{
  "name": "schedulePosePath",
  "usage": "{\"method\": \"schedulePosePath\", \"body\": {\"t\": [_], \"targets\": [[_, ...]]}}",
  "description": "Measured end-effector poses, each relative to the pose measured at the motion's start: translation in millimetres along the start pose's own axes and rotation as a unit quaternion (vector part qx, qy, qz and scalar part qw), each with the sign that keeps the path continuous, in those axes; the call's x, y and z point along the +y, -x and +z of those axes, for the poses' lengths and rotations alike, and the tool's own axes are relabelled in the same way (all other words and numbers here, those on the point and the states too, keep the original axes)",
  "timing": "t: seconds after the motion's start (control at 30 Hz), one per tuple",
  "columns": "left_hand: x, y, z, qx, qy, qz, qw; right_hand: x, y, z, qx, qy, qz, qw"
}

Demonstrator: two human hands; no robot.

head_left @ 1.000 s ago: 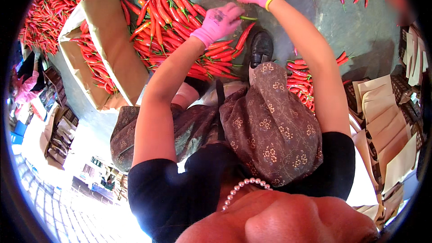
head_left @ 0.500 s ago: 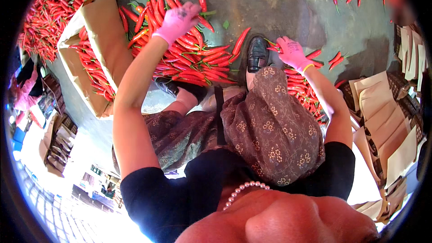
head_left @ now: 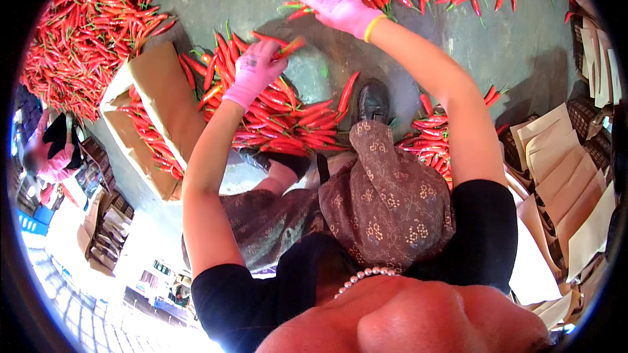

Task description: The person sits on the floor and sorts red chilies by hand, selecting them from a large pile and placing them into a cardboard box.

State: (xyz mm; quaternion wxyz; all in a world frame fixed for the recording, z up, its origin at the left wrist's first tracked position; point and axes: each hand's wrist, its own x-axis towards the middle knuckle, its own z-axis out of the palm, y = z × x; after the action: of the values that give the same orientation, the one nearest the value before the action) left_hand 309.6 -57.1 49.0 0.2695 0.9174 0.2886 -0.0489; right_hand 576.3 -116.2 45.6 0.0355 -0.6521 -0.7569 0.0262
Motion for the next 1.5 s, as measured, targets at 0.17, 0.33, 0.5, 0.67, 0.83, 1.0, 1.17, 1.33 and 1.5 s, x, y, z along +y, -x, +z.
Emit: {"method": "schedulePosePath", "body": {"t": [0.17,0.33,0.5,0.67,0.83,1.0,1.17,1.33,1.5], "targets": [[41.6,-127.9,-10.0,0.1,0.252,-0.109,0.956,127.5,25.5,10.9,0.086,-0.176,0.293,0.936],[59.9,-229.1,62.0,0.064,0.076,-0.124,0.987,111.6,27.4,23.3,-0.052,-0.19,0.37,0.908],[57.9,-131.7,81.4,0.05,0.222,-0.101,0.969,80.9,74.6,46.9,0.023,-0.28,0.313,0.907],[-2.3,-50.5,82.8,0.043,0.625,-0.305,0.717,59.2,106.6,-0.6,-0.08,-0.285,0.2,0.934],[16.7,-42.1,66.9,0.077,0.686,-0.298,0.66,16.8,90.8,-17.6,-0.309,-0.191,0.205,0.909],[8.3,-80.2,62.9,0.126,0.613,-0.239,0.743,45.3,148.1,-41.8,-0.093,-0.449,0.272,0.846],[46.8,-162.8,50.6,0.181,0.189,-0.187,0.947,35.0,223.5,-103.1,-0.188,-0.492,0.375,0.763],[55.5,-197.6,72.5,0.056,0.0,-0.11,0.992,10.0,368.0,-88.2,-0.332,-0.265,0.315,0.849],[71.5,-180.2,49.3,0.016,0.037,-0.19,0.981,9.9,294.9,-36.5,-0.077,-0.064,0.158,0.982]]}}
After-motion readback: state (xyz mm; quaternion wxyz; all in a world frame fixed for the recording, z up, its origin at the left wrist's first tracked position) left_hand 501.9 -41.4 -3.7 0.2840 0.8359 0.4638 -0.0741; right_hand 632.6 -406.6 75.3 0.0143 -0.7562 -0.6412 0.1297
